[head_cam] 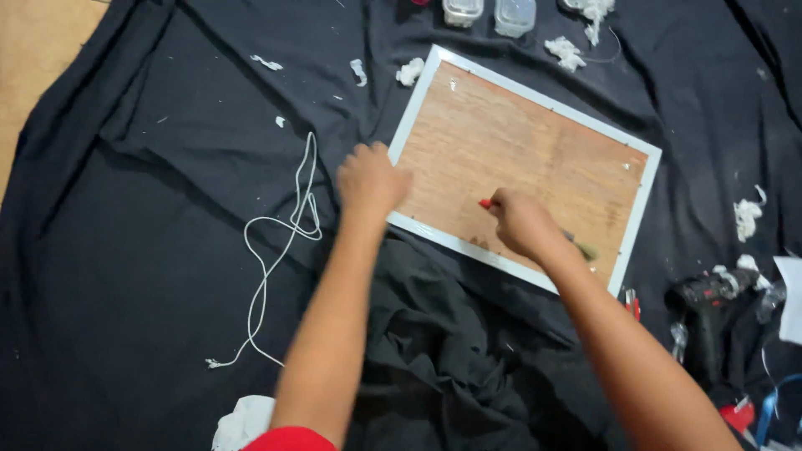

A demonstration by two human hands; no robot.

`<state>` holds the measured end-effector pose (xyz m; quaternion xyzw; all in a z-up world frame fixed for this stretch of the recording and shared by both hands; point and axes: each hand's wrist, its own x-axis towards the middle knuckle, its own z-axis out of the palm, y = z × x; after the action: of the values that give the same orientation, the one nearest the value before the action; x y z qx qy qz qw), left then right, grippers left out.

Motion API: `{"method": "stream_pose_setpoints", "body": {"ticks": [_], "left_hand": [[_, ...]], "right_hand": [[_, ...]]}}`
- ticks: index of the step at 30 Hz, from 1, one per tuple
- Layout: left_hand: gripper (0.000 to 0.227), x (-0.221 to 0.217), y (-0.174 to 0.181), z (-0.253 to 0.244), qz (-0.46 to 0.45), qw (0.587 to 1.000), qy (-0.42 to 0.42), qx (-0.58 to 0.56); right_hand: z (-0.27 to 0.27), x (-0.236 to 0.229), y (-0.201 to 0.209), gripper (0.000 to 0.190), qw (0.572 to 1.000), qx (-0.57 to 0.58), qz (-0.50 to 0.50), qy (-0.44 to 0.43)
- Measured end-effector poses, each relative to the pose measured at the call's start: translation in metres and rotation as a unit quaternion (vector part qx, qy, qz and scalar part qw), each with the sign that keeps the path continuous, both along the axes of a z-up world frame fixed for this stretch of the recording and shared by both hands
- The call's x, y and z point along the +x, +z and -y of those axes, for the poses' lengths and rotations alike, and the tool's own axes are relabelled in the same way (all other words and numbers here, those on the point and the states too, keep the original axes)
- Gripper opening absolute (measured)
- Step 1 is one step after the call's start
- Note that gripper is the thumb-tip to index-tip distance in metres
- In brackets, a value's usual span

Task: Cleaning the back of a picture frame with a brush and attaching a hanging wire to the frame backing.

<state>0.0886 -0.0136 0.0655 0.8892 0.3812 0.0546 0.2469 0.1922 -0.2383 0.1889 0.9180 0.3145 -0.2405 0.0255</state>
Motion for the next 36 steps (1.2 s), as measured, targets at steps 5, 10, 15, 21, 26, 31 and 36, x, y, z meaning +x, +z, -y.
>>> {"method": "stream_pose_setpoints", "body": {"ticks": [5,10,15,21,26,31,36], "left_hand": [[0.076,0.01,0.018,0.127,-0.036,0.993,-0.103,0.044],[0.104,0.032,0.065,0.11,-0.2,0.947,-0.233,-0.096],[0.111,0.04,0.049,0.091,-0.26,0.916,-0.276,-0.133],[0.123,0.051,0.031,0.105,-0.205,0.938,-0.211,-0.186],[0.121,0.045,0.069,0.093,-0.237,0.925,-0.194,-0.225],[0.12,0.042,0.081,0.093,-0.237,0.92,-0.21,-0.232],[0.12,0.041,0.082,0.093,-0.239,0.925,-0.193,-0.223]], "right_hand": [[-0.046,0.031,0.029,0.027,0.99,-0.018,0.109,0.084],[-0.107,0.036,0.008,0.025,0.954,-0.023,0.177,0.24],[-0.158,0.043,-0.047,0.035,0.906,-0.055,0.167,0.385],[-0.179,0.047,-0.075,0.023,0.864,-0.031,0.181,0.468],[-0.195,0.062,-0.077,0.017,0.873,-0.045,0.183,0.451],[-0.187,0.068,-0.076,0.011,0.87,-0.044,0.187,0.454],[-0.189,0.066,-0.079,0.015,0.843,-0.009,0.174,0.509]]}}
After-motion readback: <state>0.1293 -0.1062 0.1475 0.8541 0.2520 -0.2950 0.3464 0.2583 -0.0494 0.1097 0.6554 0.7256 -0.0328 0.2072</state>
